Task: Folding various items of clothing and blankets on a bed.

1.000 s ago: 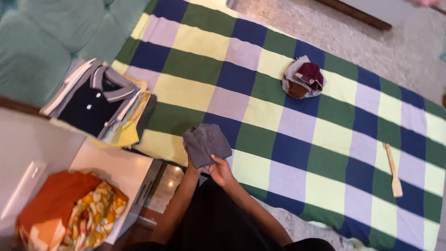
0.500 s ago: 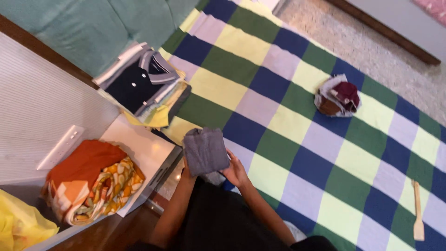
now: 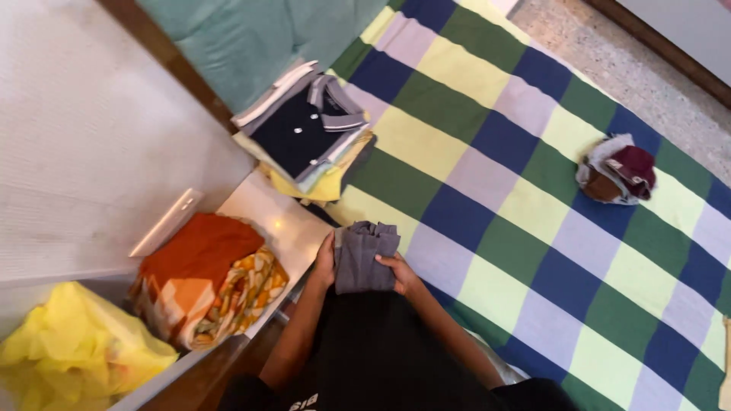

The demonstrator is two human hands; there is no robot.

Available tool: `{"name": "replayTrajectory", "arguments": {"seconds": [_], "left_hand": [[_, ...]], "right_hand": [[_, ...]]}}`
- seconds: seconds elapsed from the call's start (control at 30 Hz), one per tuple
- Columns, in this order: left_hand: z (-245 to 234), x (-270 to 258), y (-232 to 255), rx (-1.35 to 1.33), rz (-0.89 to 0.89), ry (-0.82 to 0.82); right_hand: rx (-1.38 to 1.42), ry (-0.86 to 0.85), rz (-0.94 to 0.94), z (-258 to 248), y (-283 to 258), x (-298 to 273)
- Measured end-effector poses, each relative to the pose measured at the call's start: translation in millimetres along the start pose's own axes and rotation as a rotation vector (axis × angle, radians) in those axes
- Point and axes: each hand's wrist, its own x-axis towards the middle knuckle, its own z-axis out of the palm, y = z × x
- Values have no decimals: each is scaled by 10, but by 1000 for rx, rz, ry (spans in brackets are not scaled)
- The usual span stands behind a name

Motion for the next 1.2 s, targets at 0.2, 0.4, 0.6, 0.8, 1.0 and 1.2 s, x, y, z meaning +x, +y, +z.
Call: {"name": "replayTrajectory", "arguments": {"seconds": [0.2,0.4,0.6,0.8,1.0,1.2], "left_hand": [[39,-385,864,67,177,-18],[-266,-376,1305,389,262,90],[-190,-219,1442,241,438,82],[329,25,2082,134,622,53],[627,742,2917,151,697,89],[339,1466,3147,294,705,436]], "right_hand": [[-163,99,24,524,232,710],[-393,167,51,1109,208,1041],[-453,141,61,1050,-220,1452],[-564,-94,-189,1592,-1071,1907],[-641,-183,-247,2190,-1925,2667],[-1112,28,-468,1890,-2230,3572]]}}
